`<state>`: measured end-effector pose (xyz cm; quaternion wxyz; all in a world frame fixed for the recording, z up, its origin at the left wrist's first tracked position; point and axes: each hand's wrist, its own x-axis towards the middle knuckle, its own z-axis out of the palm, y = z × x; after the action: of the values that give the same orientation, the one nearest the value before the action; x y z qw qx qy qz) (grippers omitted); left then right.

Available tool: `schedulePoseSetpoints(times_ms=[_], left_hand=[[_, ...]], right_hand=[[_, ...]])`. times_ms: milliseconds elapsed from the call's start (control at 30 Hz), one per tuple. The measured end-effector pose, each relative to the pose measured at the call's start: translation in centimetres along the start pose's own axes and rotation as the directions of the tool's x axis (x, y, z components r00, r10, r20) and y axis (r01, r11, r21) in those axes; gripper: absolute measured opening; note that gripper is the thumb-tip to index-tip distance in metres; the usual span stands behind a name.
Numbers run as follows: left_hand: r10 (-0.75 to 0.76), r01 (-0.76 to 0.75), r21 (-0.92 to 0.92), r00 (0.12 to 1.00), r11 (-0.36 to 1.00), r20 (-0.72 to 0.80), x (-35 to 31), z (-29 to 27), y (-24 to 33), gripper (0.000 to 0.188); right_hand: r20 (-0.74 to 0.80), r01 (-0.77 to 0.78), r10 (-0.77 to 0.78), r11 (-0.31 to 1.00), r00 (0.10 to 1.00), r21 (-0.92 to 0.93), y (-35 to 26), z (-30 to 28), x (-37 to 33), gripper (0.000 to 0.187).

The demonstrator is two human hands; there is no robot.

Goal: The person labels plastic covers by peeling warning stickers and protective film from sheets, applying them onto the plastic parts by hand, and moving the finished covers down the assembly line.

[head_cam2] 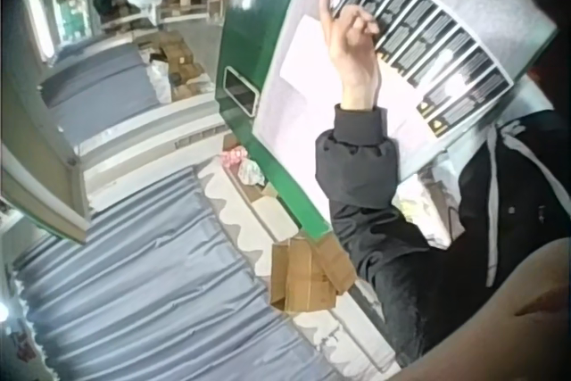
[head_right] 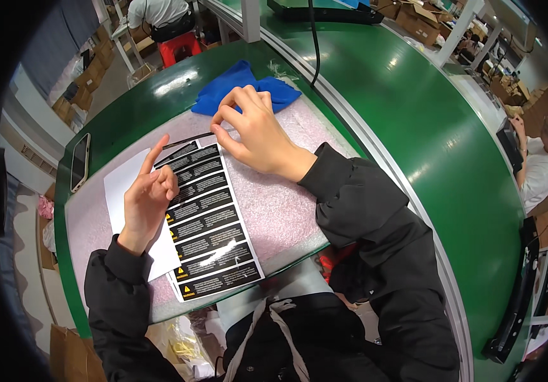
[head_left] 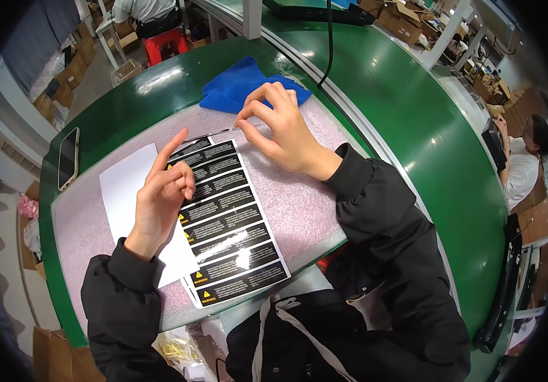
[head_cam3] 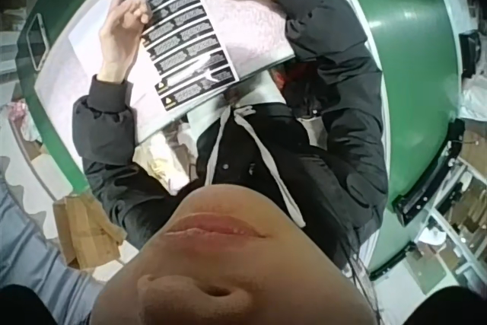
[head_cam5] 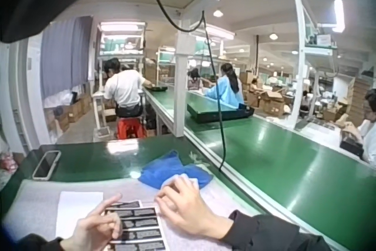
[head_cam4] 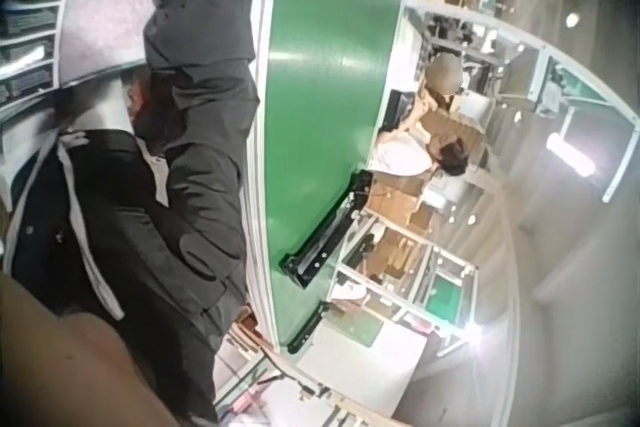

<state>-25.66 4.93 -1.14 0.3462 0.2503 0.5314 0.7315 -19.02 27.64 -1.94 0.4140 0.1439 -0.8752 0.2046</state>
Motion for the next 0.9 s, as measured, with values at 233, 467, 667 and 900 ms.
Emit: schedulePoseSetpoints(times_ms=[233,467,667,900], left_hand=[[-0.011,0.011,0.014,1.0,1.0,0.005,0.06,0.11,0.15,0.064],[-0.01,0.009,0.019,1.0,1.0,0.028,-0.06,-0.19,0.03,0.058],[-0.011,0.01,0.029,0.999,1.0,0.039,-0.01,-0.34,-0.16,0.058],[-0.012,0.011,0.035,0.999,0.999,0.04,0.0,-0.32,-0.09,0.057]], right_hand=[[0.012,-0.001,0.0,1.0,1.0,0.012,0.0,-0.02,0.07,0.005],[0.033,0.005,-0.005,1.0,0.999,0.016,-0.05,-0.09,0.06,0.005],[0.039,0.005,-0.006,1.0,0.999,0.023,0.02,-0.02,0.06,0.005],[0.021,0.01,-0.011,0.999,1.0,0.035,-0.04,-0.01,0.04,0.005]])
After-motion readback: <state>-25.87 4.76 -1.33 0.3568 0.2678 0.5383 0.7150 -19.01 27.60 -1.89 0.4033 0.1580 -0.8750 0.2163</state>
